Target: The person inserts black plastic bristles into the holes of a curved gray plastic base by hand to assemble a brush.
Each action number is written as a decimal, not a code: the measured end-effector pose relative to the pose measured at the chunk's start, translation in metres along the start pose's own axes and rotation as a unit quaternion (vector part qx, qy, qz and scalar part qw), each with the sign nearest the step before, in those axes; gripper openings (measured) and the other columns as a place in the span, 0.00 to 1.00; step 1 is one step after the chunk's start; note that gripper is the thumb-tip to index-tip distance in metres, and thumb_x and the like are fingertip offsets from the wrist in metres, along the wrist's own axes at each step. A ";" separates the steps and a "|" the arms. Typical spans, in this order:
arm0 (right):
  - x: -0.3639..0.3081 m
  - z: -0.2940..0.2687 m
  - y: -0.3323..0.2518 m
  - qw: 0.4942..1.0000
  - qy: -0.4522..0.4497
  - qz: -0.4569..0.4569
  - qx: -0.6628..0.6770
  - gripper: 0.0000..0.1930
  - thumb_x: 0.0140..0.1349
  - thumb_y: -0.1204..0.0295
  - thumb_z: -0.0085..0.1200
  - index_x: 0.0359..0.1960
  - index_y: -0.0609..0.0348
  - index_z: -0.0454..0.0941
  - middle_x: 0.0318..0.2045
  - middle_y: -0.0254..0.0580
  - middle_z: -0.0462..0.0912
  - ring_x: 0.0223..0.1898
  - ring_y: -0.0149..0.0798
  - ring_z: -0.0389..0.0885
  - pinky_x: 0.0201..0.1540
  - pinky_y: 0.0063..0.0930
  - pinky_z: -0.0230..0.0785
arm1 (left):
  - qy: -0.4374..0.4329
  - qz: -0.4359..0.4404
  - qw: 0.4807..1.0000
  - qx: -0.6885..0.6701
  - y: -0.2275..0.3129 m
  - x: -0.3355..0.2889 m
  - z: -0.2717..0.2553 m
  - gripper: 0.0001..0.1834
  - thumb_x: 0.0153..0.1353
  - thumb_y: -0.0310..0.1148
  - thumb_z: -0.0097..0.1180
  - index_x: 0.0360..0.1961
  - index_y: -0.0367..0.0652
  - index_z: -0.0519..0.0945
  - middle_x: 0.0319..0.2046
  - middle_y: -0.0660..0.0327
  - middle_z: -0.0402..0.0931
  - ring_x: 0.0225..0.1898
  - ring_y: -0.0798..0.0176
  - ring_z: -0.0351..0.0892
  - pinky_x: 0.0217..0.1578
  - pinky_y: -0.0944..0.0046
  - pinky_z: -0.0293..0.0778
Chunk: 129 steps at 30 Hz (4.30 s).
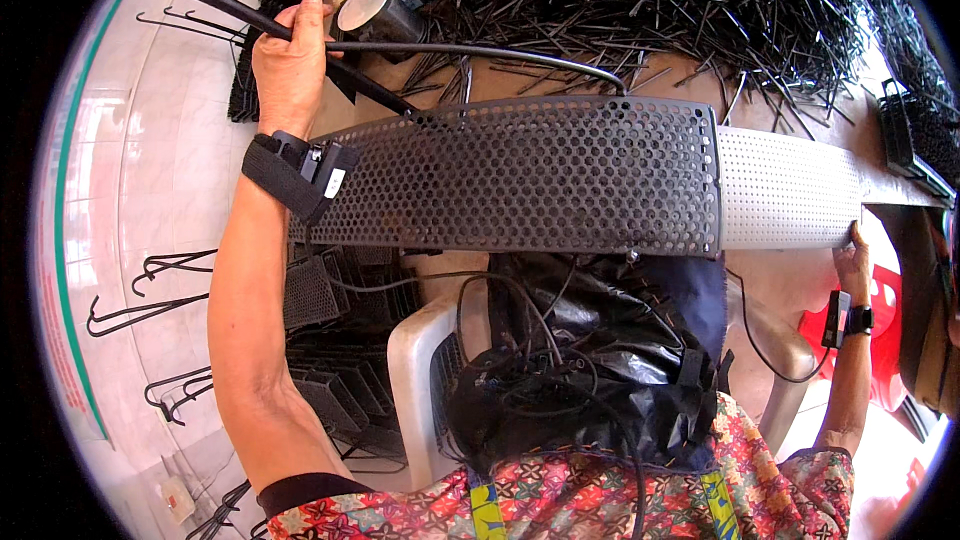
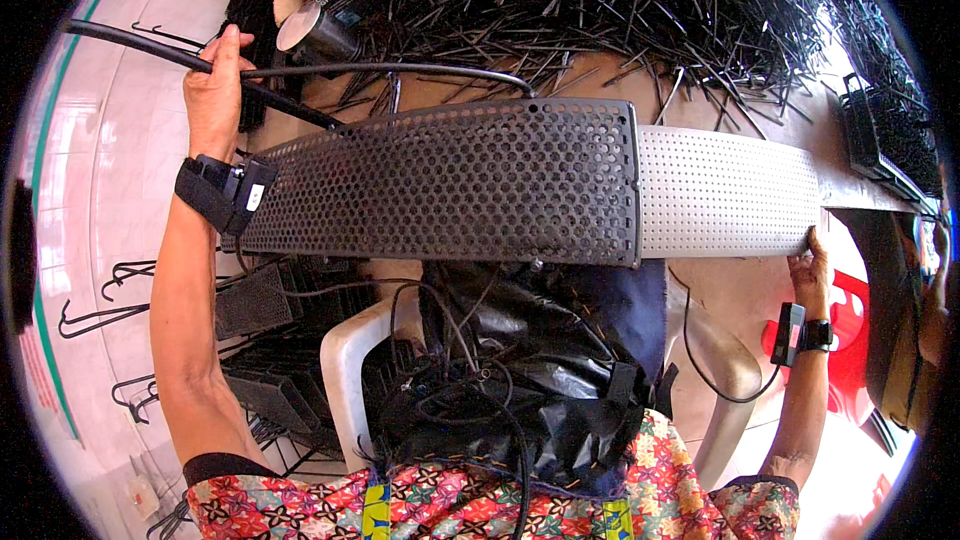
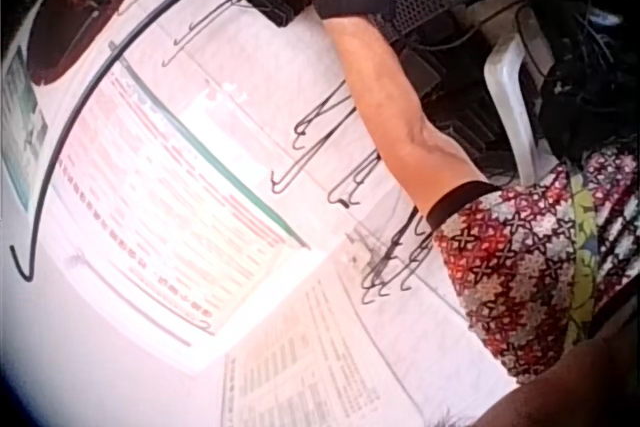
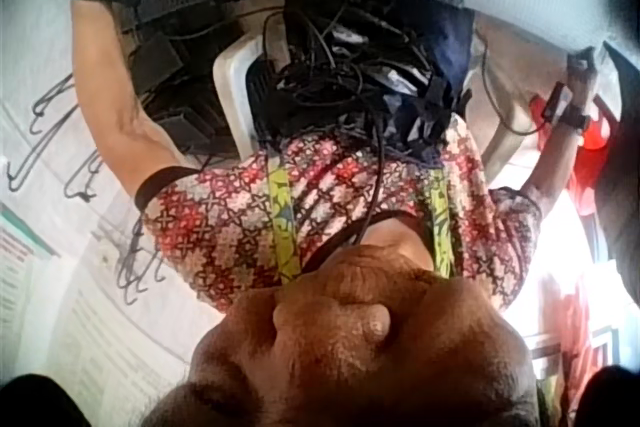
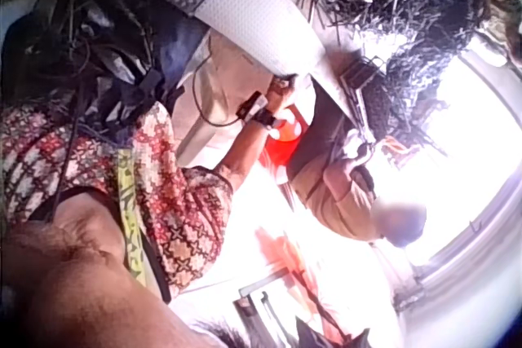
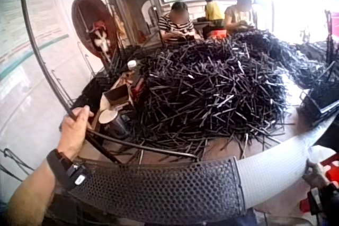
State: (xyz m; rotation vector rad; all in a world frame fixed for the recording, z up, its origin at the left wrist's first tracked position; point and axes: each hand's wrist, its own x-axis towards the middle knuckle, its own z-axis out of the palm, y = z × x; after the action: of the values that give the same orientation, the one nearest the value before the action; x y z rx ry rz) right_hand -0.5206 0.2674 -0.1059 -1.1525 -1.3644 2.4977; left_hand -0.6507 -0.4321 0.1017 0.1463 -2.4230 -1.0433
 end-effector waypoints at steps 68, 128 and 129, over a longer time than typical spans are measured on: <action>-0.067 0.079 -0.002 0.940 0.008 -0.069 -0.335 0.18 0.55 0.62 0.49 0.30 0.70 0.72 0.19 0.43 0.73 0.16 0.38 0.74 0.07 0.31 0.67 | 0.000 0.126 0.975 -0.185 0.109 -0.132 0.049 0.13 0.55 0.22 0.49 0.43 0.32 0.68 0.41 0.57 0.69 0.42 0.69 0.67 0.44 0.72 0.63; -0.081 0.140 -0.005 0.952 -0.151 -0.047 -0.263 0.17 0.58 0.56 0.49 0.33 0.60 0.75 0.26 0.29 0.77 0.23 0.24 0.73 0.27 0.18 0.65 | 0.037 -0.386 0.841 -0.377 -0.097 -0.201 -0.037 0.18 0.60 0.38 0.46 0.41 0.31 0.73 0.40 0.57 0.73 0.40 0.64 0.71 0.44 0.64 0.66; -0.077 0.134 -0.011 0.953 -0.141 -0.050 -0.265 0.17 0.58 0.56 0.49 0.33 0.59 0.75 0.26 0.29 0.76 0.23 0.24 0.73 0.26 0.18 0.64 | 0.040 -0.394 0.841 -0.367 -0.089 -0.204 -0.033 0.18 0.60 0.38 0.46 0.41 0.31 0.74 0.40 0.57 0.73 0.40 0.64 0.71 0.44 0.65 0.66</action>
State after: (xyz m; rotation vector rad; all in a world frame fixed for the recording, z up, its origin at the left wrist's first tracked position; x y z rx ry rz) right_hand -0.5541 0.1507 -0.0093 -0.7658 -2.2049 2.3555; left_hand -0.4656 -0.4577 -0.0229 0.9400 -1.6911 -2.1825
